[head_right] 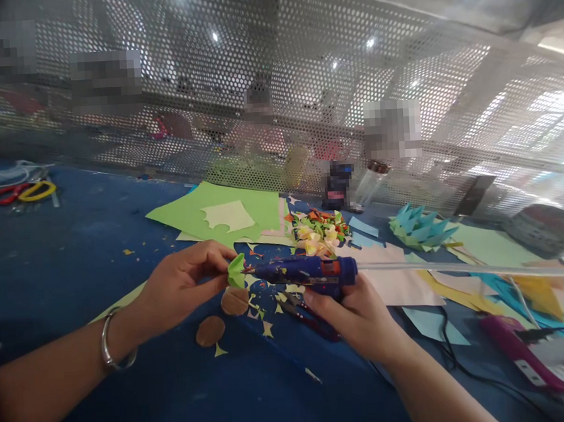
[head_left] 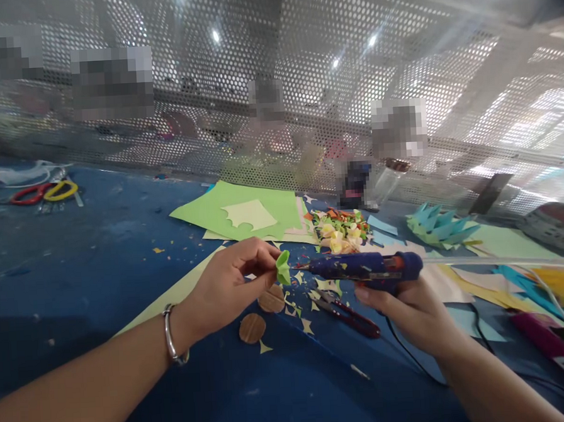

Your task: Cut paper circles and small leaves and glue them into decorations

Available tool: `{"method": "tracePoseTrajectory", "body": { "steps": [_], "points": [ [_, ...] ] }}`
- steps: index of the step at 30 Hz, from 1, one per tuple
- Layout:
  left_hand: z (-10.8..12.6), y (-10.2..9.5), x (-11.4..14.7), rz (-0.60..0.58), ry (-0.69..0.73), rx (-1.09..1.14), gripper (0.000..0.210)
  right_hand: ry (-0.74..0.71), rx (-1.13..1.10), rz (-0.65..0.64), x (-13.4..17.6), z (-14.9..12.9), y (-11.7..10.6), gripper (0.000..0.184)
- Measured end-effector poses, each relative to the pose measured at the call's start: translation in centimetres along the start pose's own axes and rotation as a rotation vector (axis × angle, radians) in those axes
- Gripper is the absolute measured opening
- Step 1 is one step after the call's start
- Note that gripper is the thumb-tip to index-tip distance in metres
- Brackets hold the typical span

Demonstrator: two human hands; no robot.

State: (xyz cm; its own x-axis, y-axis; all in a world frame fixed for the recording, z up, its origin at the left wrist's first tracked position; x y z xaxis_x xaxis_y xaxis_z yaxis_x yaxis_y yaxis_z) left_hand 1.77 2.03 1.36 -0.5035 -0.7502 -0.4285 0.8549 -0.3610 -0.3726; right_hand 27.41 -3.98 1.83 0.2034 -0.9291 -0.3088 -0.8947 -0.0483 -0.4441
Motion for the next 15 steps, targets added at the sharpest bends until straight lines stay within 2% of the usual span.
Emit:
{"method": "tracePoseTrajectory", "body": {
  "steps": [7,15],
  "points": [
    [1.0,0.3,-0.1,-0.021,0.023,-0.056,0.012,-0.060,0.076,-0.067,0.1,-0.4,0.5,0.013],
    [1.2,0.4,-0.1,-0.017,0.052,-0.094,0.012,-0.005,0.189,-0.117,0.2,0.0,0.5,0.027]
  ]
}}
Point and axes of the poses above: each hand's wrist, its own x-axis away from the middle knuckle, its own y-axis out of the palm, z = x × y, the point moved 5 cm from there along -x, towards the middle knuckle, and after that the axes turned 3 degrees about -z, right-handed, at the moved point
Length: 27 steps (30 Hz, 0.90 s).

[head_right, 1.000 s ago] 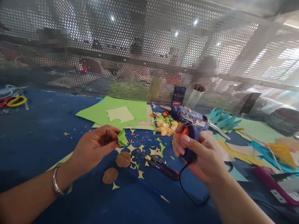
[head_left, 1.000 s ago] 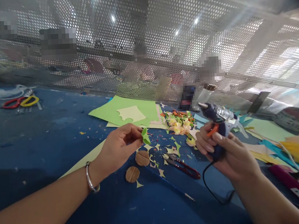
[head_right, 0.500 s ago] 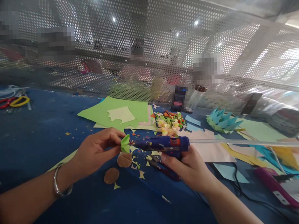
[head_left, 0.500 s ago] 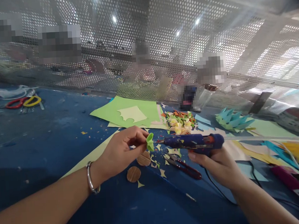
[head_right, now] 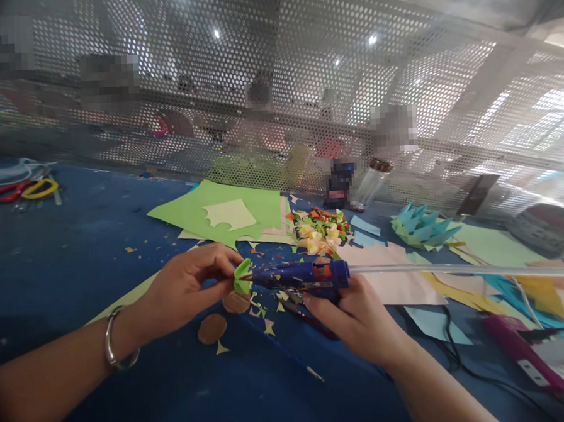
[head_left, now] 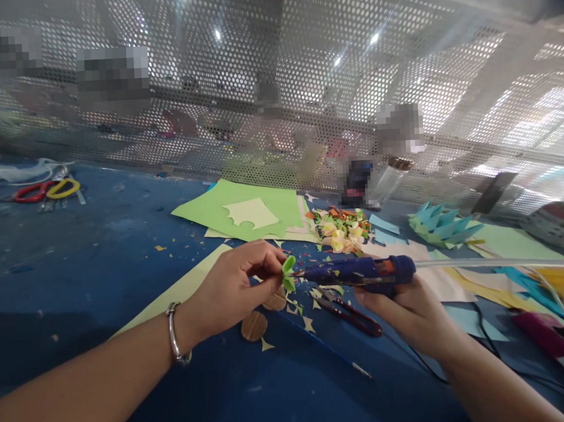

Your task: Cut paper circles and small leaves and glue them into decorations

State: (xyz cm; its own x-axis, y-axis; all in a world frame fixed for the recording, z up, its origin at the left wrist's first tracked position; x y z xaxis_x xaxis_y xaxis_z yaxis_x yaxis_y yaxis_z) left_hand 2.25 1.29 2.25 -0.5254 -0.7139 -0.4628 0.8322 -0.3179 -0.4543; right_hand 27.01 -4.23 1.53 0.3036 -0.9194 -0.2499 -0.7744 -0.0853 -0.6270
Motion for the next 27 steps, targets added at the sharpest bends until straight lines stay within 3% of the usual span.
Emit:
{"method": "tracePoseTrajectory", "body": {
  "steps": [27],
  "points": [
    [0.37,-0.06,-0.06,-0.011,0.030,-0.055,0.012,0.020,0.078,0.002,-0.08,0.14,-0.23,0.026]
  ]
}}
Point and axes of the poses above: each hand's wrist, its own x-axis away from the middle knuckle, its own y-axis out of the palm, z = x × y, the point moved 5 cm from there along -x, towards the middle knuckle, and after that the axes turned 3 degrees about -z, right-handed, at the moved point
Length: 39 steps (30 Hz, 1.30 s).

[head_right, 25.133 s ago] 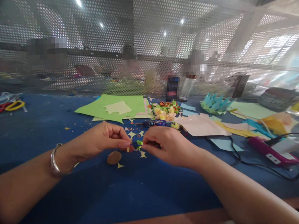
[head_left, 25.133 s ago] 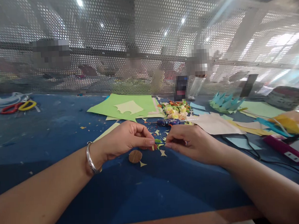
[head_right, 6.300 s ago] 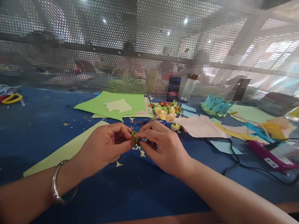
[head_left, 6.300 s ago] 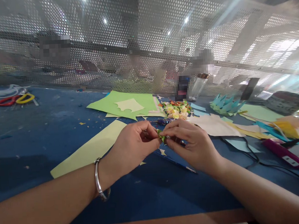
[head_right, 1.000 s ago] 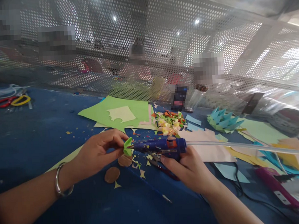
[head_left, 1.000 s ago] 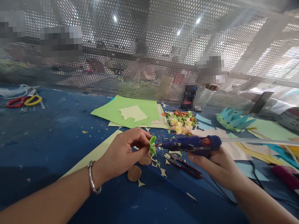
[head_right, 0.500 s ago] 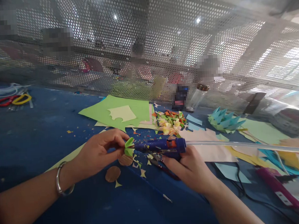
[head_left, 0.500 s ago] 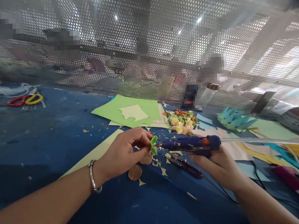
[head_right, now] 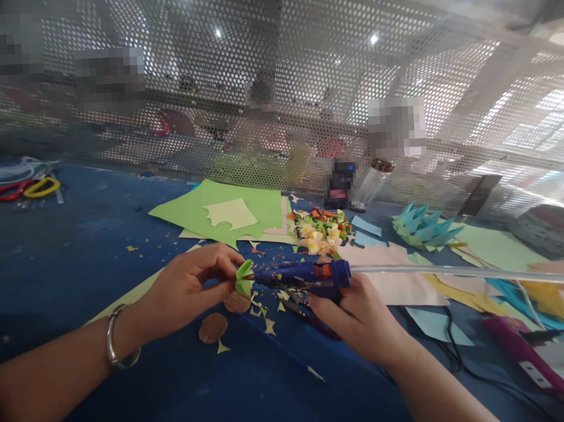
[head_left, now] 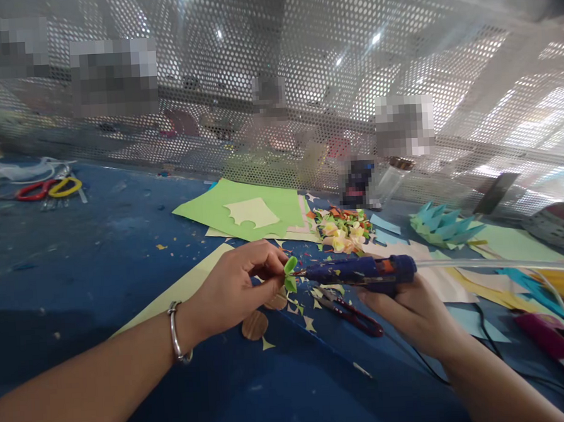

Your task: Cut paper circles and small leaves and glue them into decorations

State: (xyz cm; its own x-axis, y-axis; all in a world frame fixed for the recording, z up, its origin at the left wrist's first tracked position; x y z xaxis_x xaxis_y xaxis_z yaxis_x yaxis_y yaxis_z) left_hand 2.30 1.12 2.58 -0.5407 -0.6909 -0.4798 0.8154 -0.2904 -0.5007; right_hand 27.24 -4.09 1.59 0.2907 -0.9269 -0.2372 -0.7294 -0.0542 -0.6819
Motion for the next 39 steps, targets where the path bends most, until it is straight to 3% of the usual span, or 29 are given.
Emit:
{"method": "tracePoseTrajectory", "body": {
  "steps": [16,19,23,27,34,39],
  "points": [
    [-0.5,0.2,0.2,0.016,-0.046,0.065,0.014,0.083,-0.084,0.077,-0.5,0.3,-0.3,0.023],
    [-0.4,-0.1,0.2,0.077,-0.031,0.045,0.013,0.141,-0.115,0.085,-0.8,0.6,-0.5,0.036],
    [-0.4,-1.1,0.4,0.268,-0.012,-0.011,0.009,0.240,-0.115,0.060,-1.2,1.6,-0.5,0.049],
    [-0.2,-1.7,0.6,0.372,0.006,-0.062,0.011,0.390,-0.130,0.050,-1.5,3.5,-0.3,0.047],
    [1.1,-0.8,0.6,0.214,0.098,-0.137,0.011,0.523,-0.095,-0.038,-2.2,6.3,0.5,0.043],
    [1.4,-0.6,0.6,0.175,0.123,-0.130,0.012,0.485,0.299,-0.059,-2.4,6.6,0.1,0.047]
  ]
}}
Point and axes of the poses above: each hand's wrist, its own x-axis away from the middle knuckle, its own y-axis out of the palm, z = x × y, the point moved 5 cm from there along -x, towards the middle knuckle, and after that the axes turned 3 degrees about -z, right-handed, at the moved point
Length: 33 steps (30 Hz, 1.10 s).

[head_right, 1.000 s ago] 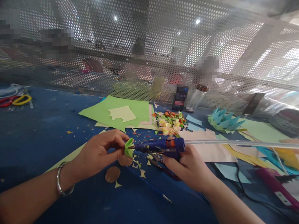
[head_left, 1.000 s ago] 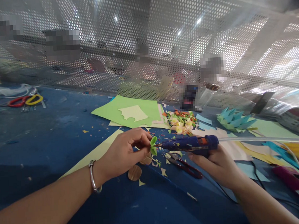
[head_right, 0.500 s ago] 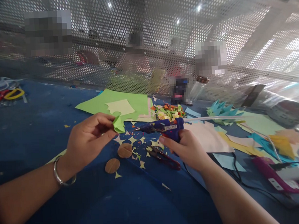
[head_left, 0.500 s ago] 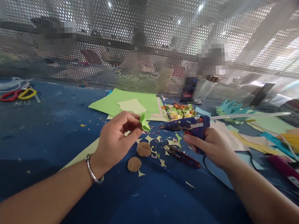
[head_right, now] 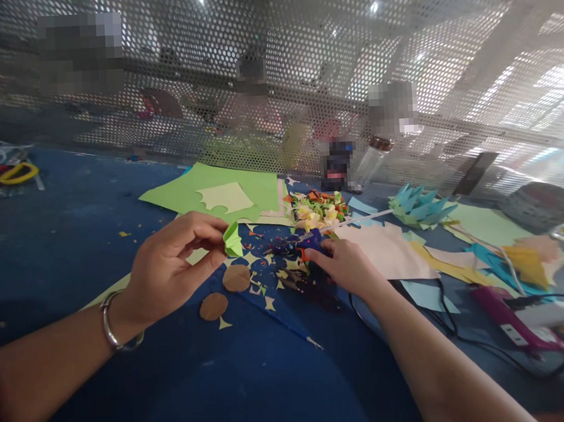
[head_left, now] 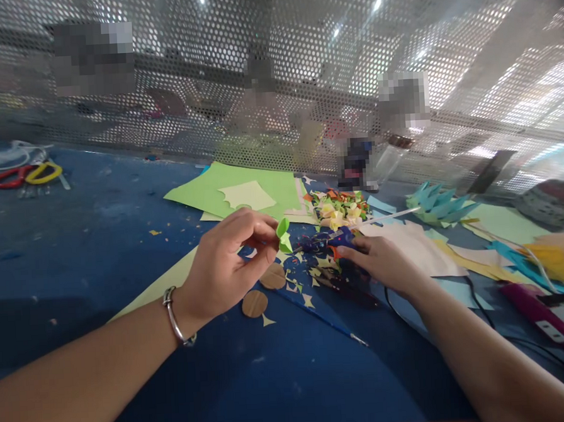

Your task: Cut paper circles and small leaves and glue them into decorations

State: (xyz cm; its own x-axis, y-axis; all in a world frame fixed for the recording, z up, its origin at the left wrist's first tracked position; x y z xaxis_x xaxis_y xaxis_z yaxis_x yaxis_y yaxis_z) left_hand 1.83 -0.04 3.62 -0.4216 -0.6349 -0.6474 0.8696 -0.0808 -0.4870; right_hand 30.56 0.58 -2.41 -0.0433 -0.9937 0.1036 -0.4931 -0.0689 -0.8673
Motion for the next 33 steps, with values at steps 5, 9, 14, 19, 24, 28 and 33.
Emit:
{"method": "tracePoseTrajectory", "body": {
  "steps": [5,9,14,19,24,28,33],
  "points": [
    [-0.2,0.1,0.2,-0.024,0.011,-0.009,0.015,-0.086,0.320,0.379,1.9,-2.4,-1.3,0.030],
    [-0.1,0.2,0.1,-0.031,0.016,-0.009,0.014,-0.400,0.102,0.263,3.4,-5.8,1.0,0.023],
    [0.0,0.3,0.0,-0.050,0.014,-0.014,0.013,-0.497,0.099,0.049,3.5,-7.9,4.4,0.014],
    [-0.1,0.5,0.1,-0.062,0.036,-0.034,0.015,-0.524,0.092,0.042,3.2,-8.2,5.0,0.012],
    [-0.2,0.8,0.2,-0.095,0.024,-0.050,0.015,-0.582,0.093,0.050,3.3,-8.5,5.2,0.010],
    [-0.4,0.9,0.1,-0.110,0.015,-0.050,0.016,-0.628,0.028,0.118,3.5,-8.4,4.5,0.010],
    [-0.6,0.9,0.0,-0.122,-0.002,-0.057,0.014,-0.634,-0.095,0.336,4.4,-8.1,2.0,0.009]
  ]
}}
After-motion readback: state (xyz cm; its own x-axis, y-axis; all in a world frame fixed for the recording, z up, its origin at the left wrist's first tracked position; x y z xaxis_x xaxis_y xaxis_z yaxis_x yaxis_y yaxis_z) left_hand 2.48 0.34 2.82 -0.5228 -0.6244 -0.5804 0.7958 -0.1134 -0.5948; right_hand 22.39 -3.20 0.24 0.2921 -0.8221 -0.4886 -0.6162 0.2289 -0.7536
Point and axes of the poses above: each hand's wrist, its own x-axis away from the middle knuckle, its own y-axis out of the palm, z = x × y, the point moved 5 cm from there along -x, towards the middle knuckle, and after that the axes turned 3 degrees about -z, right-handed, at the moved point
